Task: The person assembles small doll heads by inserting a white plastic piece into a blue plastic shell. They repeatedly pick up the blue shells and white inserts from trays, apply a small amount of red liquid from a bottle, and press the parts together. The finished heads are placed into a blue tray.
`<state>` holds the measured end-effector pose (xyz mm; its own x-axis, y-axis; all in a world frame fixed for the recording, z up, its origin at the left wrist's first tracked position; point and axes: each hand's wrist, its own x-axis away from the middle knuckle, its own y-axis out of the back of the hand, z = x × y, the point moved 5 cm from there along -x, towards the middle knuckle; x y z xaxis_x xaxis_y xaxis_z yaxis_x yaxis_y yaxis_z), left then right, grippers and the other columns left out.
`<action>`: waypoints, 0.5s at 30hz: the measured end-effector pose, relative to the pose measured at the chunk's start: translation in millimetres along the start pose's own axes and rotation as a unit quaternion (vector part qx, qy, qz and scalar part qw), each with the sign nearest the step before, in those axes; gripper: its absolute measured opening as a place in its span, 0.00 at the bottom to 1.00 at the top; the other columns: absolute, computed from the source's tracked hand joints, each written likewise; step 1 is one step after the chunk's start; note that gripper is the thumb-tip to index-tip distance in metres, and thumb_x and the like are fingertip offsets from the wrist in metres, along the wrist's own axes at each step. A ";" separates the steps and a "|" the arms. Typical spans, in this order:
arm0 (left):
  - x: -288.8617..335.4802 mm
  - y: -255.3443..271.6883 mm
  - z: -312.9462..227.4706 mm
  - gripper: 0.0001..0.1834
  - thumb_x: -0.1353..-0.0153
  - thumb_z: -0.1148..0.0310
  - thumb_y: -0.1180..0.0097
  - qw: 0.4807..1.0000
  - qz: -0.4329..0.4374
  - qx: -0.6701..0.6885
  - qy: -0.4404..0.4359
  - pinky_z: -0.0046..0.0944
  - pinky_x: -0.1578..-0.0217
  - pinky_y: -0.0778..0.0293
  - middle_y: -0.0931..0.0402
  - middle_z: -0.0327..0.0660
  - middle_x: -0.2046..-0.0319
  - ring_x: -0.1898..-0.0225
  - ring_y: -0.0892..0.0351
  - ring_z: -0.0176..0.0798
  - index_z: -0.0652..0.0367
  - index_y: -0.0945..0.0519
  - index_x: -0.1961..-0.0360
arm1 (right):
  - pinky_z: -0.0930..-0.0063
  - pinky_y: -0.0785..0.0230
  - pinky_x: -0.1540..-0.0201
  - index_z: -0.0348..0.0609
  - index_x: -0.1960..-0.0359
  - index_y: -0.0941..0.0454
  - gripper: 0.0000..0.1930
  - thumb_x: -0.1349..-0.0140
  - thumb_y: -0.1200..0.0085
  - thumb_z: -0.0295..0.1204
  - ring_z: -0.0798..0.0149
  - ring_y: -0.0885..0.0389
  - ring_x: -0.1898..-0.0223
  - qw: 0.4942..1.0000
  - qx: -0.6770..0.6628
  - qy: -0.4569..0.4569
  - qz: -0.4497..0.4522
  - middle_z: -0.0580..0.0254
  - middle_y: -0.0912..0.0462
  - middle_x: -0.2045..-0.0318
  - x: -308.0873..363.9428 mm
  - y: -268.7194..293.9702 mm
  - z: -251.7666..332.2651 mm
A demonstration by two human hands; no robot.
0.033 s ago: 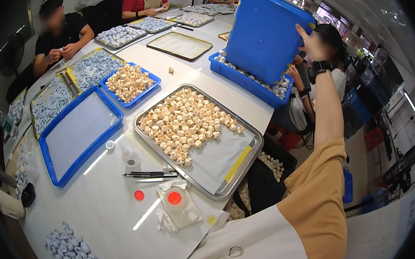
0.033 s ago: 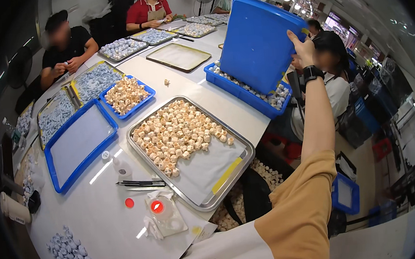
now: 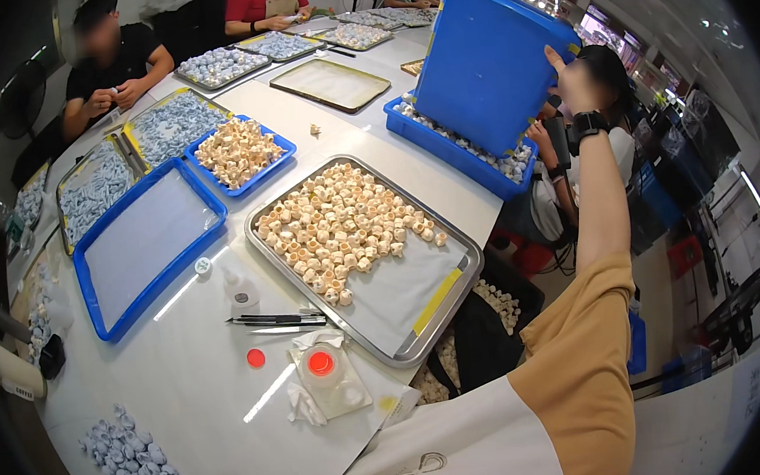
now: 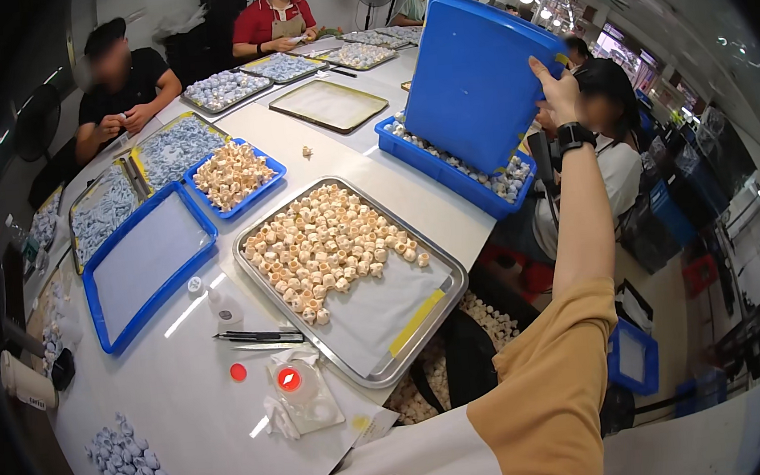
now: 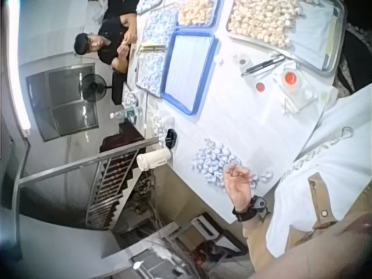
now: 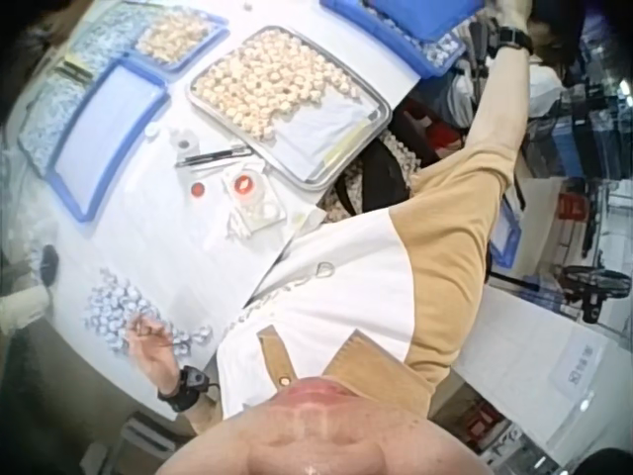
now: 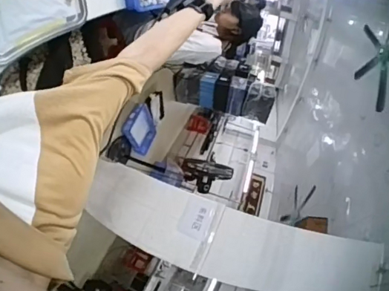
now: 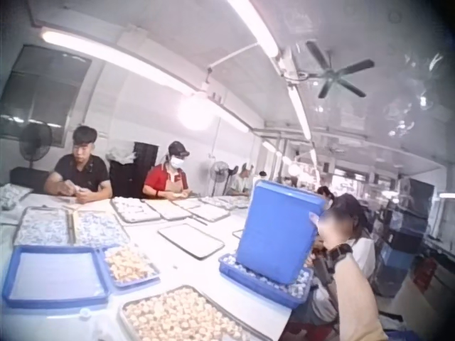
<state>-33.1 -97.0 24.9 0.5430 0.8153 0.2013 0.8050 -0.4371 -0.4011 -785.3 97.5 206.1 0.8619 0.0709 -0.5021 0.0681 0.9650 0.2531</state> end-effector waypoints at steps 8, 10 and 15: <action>1.0 1.8 0.5 0.21 0.38 0.57 0.56 1.000 -0.002 0.000 -0.001 0.30 0.71 0.34 0.31 0.40 0.68 0.69 0.33 0.33 0.61 0.35 0.51 | 0.34 0.40 0.53 0.37 0.45 0.39 0.38 0.54 0.36 0.45 0.41 0.38 0.45 0.985 -0.132 -0.099 0.045 0.47 0.37 0.45 -12.5 26.4 -10.5; 1.6 2.1 1.0 0.21 0.38 0.57 0.56 1.000 0.000 0.002 -0.002 0.30 0.71 0.34 0.31 0.39 0.67 0.69 0.32 0.33 0.61 0.35 0.51 | 0.38 0.37 0.54 0.40 0.46 0.39 0.37 0.53 0.37 0.46 0.46 0.35 0.47 0.987 -0.127 -0.082 0.049 0.49 0.34 0.48 -14.6 29.0 -11.4; 3.1 1.5 0.7 0.19 0.37 0.58 0.57 1.000 0.022 0.009 -0.013 0.30 0.68 0.33 0.31 0.39 0.66 0.66 0.31 0.33 0.60 0.35 0.50 | 0.36 0.38 0.54 0.39 0.45 0.39 0.37 0.52 0.37 0.45 0.46 0.36 0.46 0.988 -0.139 -0.052 0.033 0.51 0.34 0.47 -2.1 29.2 7.3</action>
<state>-30.3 -94.9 24.4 0.5712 0.8052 0.1591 0.7758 -0.4664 -0.4251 -781.4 123.7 220.6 0.9078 0.1241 -0.4007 -0.1184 0.9922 0.0390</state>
